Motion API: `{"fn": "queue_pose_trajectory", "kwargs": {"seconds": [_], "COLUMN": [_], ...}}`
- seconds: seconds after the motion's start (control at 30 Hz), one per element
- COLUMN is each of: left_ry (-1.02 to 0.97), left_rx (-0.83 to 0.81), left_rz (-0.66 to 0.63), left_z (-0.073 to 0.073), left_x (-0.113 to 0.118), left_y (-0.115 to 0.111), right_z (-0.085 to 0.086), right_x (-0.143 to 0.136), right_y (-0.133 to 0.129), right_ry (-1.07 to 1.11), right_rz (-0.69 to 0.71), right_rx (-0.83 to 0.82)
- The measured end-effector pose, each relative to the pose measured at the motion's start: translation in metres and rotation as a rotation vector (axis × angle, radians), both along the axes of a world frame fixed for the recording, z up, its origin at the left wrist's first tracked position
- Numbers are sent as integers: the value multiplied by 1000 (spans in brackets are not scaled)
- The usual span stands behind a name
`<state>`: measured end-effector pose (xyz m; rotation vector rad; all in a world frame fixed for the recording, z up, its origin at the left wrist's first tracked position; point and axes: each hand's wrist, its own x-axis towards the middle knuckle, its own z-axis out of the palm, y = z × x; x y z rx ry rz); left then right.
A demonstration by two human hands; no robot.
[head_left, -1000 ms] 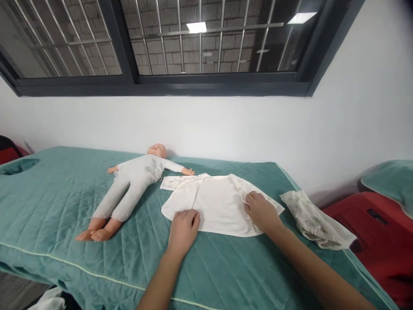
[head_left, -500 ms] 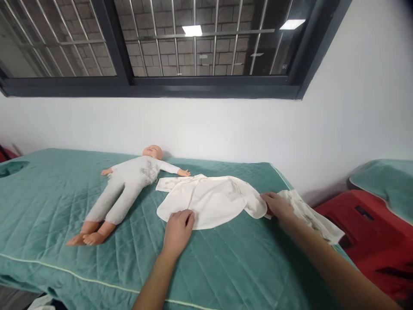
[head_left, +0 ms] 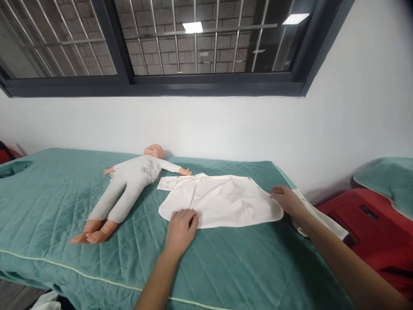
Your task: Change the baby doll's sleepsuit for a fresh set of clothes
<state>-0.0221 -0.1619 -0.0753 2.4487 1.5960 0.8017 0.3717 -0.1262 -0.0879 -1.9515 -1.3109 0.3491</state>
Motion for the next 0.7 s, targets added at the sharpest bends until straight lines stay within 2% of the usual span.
{"fn": "queue_pose_trajectory", "kwargs": {"seconds": [0.07, 0.17, 0.2, 0.27, 0.37, 0.53, 0.6, 0.7], "left_ry": [23, 43, 47, 66, 117, 120, 81, -73], "left_rx": [20, 35, 29, 9, -12, -5, -1, -6], "left_rz": [-93, -247, -272, -275, -241, -234, -218, -121], "left_z": [3, 6, 7, 7, 6, 2, 1, 1], "left_x": [2, 4, 5, 6, 7, 5, 4, 9], "left_y": [-4, -11, -12, -13, -12, -12, -11, -2], "right_z": [4, 6, 6, 4, 0, 0, 5, 16], "right_x": [-13, -58, -75, -103, -121, -111, -109, -115], "right_y": [-16, -50, -61, -77, -82, -77, -78, -71], "right_ry": [-154, -453, -536, -663, -737, -747, -773, -783], "right_rz": [91, 444, 565, 666, 650, 692, 708, 735], "right_rx": [61, 127, 113, 119, 118, -8, -92, -166]}}
